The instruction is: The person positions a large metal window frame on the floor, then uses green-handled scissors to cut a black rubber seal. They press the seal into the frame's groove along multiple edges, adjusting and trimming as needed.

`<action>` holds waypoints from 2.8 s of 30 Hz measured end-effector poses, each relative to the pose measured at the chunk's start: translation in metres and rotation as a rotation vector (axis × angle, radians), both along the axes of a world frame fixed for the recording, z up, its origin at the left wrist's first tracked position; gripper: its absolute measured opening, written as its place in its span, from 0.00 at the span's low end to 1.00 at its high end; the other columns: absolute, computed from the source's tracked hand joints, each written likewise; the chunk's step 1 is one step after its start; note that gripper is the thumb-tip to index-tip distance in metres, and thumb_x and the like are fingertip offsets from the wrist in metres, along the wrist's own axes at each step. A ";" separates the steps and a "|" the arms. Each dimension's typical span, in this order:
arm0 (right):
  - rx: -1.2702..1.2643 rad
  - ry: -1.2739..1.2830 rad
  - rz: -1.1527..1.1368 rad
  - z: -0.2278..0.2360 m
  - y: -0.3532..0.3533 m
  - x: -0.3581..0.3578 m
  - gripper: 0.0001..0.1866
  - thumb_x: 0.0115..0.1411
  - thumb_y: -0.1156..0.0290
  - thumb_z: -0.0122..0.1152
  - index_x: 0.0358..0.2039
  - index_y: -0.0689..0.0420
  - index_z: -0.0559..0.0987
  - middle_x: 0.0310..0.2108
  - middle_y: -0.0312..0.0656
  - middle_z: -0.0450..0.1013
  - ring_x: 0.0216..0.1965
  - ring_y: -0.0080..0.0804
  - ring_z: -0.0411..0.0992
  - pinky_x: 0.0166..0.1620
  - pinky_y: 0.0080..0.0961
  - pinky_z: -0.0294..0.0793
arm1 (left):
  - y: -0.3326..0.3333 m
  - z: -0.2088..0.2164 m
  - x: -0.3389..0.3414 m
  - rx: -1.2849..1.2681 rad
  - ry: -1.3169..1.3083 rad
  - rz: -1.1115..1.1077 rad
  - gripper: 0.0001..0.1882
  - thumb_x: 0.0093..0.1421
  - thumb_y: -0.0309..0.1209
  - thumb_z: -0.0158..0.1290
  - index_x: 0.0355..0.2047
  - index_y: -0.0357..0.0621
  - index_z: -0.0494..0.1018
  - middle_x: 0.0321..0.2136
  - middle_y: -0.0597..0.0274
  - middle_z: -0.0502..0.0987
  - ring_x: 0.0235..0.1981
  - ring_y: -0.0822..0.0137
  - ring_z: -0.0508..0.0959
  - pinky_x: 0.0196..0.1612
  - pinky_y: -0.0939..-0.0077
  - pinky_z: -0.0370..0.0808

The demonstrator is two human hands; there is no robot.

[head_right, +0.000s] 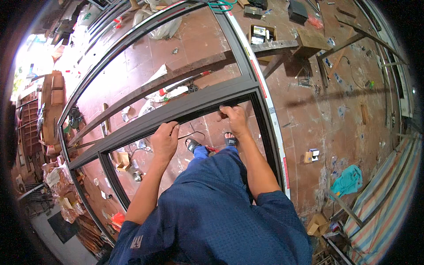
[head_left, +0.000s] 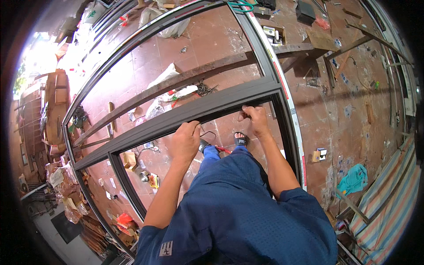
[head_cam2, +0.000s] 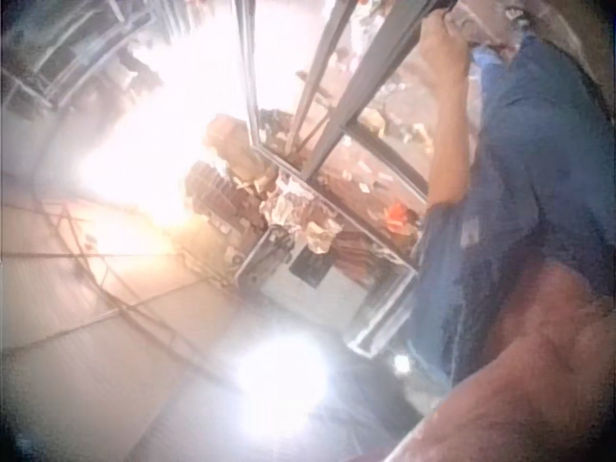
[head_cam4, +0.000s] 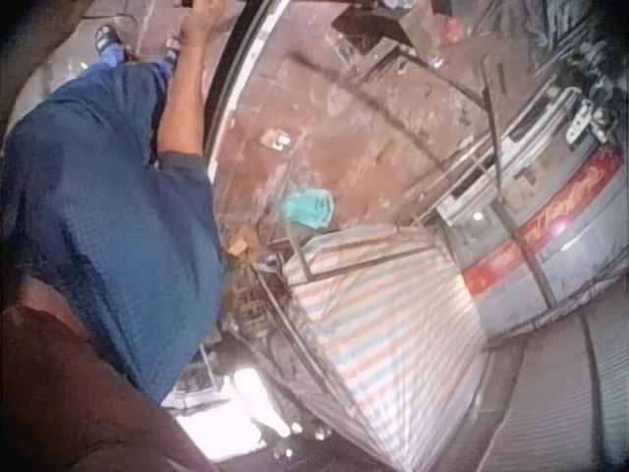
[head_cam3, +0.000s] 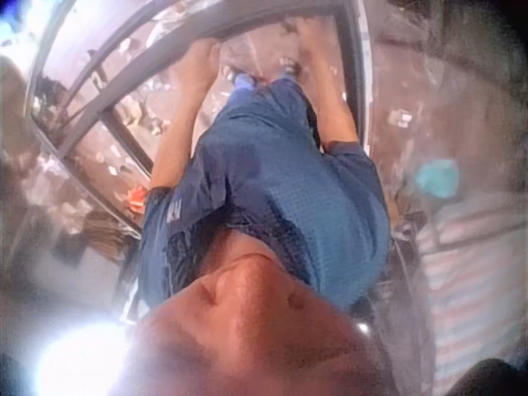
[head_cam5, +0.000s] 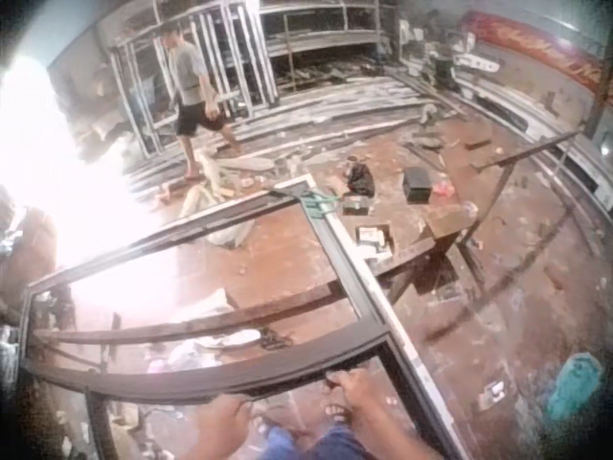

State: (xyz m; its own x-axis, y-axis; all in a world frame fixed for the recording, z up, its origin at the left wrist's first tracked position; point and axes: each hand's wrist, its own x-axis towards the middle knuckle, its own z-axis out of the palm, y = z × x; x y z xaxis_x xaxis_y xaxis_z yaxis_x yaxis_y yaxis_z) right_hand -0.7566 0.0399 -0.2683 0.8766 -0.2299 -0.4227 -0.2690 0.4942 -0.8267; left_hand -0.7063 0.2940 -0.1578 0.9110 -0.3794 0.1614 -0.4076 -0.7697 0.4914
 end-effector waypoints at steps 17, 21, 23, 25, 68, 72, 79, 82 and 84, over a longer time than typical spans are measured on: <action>-0.036 0.035 0.022 -0.007 0.020 0.017 0.13 0.60 0.65 0.63 0.33 0.63 0.84 0.29 0.43 0.81 0.27 0.33 0.79 0.36 0.30 0.76 | -0.013 -0.025 0.003 0.099 -0.269 -0.018 0.05 0.56 0.34 0.65 0.33 0.51 0.82 0.24 0.65 0.76 0.28 0.59 0.77 0.33 0.62 0.72; 0.000 0.055 0.153 0.009 0.017 0.016 0.11 0.59 0.67 0.63 0.33 0.63 0.84 0.28 0.43 0.80 0.27 0.33 0.78 0.35 0.31 0.78 | -0.008 -0.037 0.003 0.089 -0.281 -0.017 0.05 0.55 0.34 0.65 0.32 0.54 0.81 0.23 0.67 0.74 0.27 0.61 0.77 0.32 0.63 0.72; 0.017 0.052 0.073 0.008 0.028 0.020 0.12 0.60 0.67 0.63 0.33 0.63 0.84 0.28 0.43 0.80 0.27 0.33 0.78 0.36 0.31 0.77 | -0.009 -0.038 0.005 0.070 -0.285 -0.021 0.04 0.56 0.33 0.65 0.32 0.51 0.81 0.23 0.64 0.75 0.27 0.59 0.77 0.32 0.63 0.73; 0.042 0.044 0.002 0.003 0.036 0.021 0.12 0.60 0.66 0.63 0.34 0.63 0.83 0.29 0.43 0.81 0.27 0.33 0.78 0.36 0.31 0.76 | -0.010 -0.038 0.005 0.050 -0.291 -0.022 0.04 0.57 0.33 0.65 0.32 0.50 0.81 0.23 0.63 0.75 0.26 0.58 0.77 0.31 0.62 0.73; 0.095 0.058 0.104 0.007 0.104 0.028 0.14 0.63 0.65 0.59 0.34 0.65 0.81 0.28 0.45 0.79 0.29 0.33 0.78 0.40 0.33 0.76 | 0.102 -0.020 0.001 -0.183 -0.068 0.244 0.06 0.56 0.29 0.65 0.35 0.44 0.83 0.28 0.58 0.78 0.31 0.57 0.79 0.36 0.64 0.75; 0.110 0.077 0.100 0.009 0.108 0.028 0.14 0.64 0.66 0.57 0.36 0.67 0.81 0.28 0.45 0.79 0.29 0.34 0.78 0.41 0.34 0.77 | 0.106 -0.021 0.006 -0.061 -0.119 0.225 0.06 0.54 0.30 0.65 0.33 0.50 0.84 0.29 0.62 0.77 0.34 0.59 0.78 0.38 0.63 0.75; 0.008 -0.015 0.085 0.014 0.113 0.030 0.15 0.65 0.65 0.54 0.37 0.66 0.81 0.31 0.46 0.79 0.31 0.35 0.78 0.41 0.35 0.78 | 0.110 -0.019 0.005 0.068 -0.224 0.162 0.08 0.50 0.30 0.66 0.33 0.53 0.84 0.33 0.66 0.77 0.36 0.59 0.77 0.38 0.63 0.75; 0.030 0.020 0.147 0.005 0.110 0.028 0.14 0.65 0.66 0.56 0.37 0.65 0.81 0.33 0.45 0.79 0.32 0.35 0.77 0.40 0.34 0.78 | 0.108 -0.023 0.004 0.034 -0.278 0.161 0.08 0.50 0.28 0.67 0.33 0.49 0.84 0.32 0.62 0.77 0.36 0.57 0.77 0.39 0.63 0.75; 0.036 0.029 0.150 0.005 0.114 0.031 0.13 0.63 0.66 0.57 0.35 0.65 0.82 0.32 0.43 0.79 0.32 0.33 0.76 0.39 0.33 0.77 | 0.109 -0.022 0.006 0.037 -0.302 0.146 0.09 0.49 0.28 0.68 0.33 0.49 0.84 0.32 0.64 0.78 0.36 0.58 0.77 0.38 0.64 0.75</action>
